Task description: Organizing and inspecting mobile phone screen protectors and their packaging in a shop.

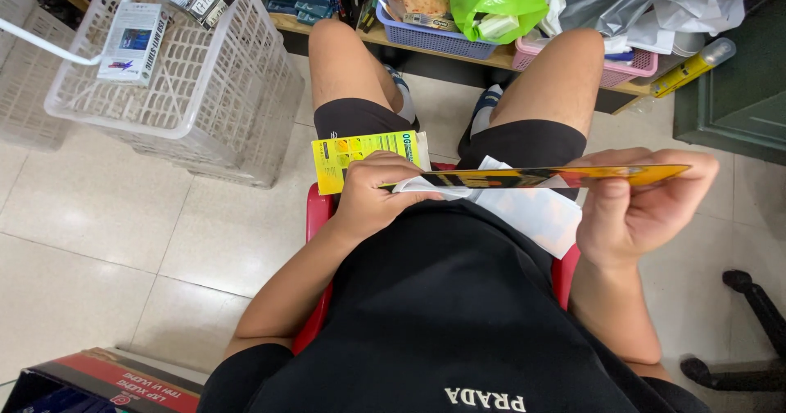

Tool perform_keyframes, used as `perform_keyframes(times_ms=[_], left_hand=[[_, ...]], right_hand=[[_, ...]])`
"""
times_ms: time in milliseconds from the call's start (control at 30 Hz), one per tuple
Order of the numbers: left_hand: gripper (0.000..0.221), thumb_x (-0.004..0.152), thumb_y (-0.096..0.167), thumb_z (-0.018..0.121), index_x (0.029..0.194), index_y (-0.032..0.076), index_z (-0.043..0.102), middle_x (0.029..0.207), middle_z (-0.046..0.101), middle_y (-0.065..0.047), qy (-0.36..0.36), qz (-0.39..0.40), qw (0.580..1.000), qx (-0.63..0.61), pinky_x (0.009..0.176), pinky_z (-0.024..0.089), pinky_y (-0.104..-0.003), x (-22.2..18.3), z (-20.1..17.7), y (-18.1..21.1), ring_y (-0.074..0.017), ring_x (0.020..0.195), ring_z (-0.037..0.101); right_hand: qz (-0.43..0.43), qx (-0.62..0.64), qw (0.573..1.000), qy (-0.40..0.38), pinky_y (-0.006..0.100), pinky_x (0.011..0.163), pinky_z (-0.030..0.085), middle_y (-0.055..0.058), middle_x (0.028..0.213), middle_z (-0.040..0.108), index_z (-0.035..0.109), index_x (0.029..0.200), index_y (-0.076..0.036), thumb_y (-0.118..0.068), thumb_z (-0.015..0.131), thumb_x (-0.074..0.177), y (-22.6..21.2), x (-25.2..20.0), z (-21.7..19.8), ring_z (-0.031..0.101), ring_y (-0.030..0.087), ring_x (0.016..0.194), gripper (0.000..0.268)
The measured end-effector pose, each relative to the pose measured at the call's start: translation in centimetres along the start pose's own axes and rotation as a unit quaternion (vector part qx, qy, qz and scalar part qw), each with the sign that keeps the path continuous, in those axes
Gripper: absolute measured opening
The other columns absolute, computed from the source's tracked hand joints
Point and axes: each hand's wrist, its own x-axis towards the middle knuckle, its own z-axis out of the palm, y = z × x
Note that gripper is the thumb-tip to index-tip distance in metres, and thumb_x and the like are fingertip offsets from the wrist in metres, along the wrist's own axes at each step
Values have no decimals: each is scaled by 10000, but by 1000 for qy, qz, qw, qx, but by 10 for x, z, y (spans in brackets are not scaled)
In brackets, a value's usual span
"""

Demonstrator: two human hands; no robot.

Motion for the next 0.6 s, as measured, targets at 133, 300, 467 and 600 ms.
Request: perform_keyframes(times_ms=[133,300,467,600], left_hand=[[222,748,164,915,835,1,791,771,750,-106,-8,-18,1000,10,722,533,-326,1,-2,-2,-214,698,702],[352,861,201,811,1150,27,713,870,778,-51,-22,-162,974,-154,712,536,-224,9,-10,13,-69,787,703],[192,901,177,813,989,11,774,810,772,-49,-48,-143,983,-104,651,526,-226,-3,-2,-8,-58,724,697],[185,888,184,833,970,25,786,761,757,-37,-52,-112,991,-51,598,504,-222,-4,-5,3,-43,652,685]], right_hand=[[-20,-35,998,-39,249,750,576,160,952,674,342,1173,-38,-244,657,1142,3,-1,8,709,236,787,378],[13,-150,988,-42,263,840,520,163,1080,563,383,1317,1,-6,684,1055,21,-11,-14,598,197,878,399],[85,-29,991,-95,224,811,541,93,1276,504,234,1408,-9,20,624,1067,-9,17,17,642,139,979,519],[113,-66,976,-173,259,850,537,161,1255,564,316,1424,-15,68,597,1136,9,-5,6,602,182,1024,410]])
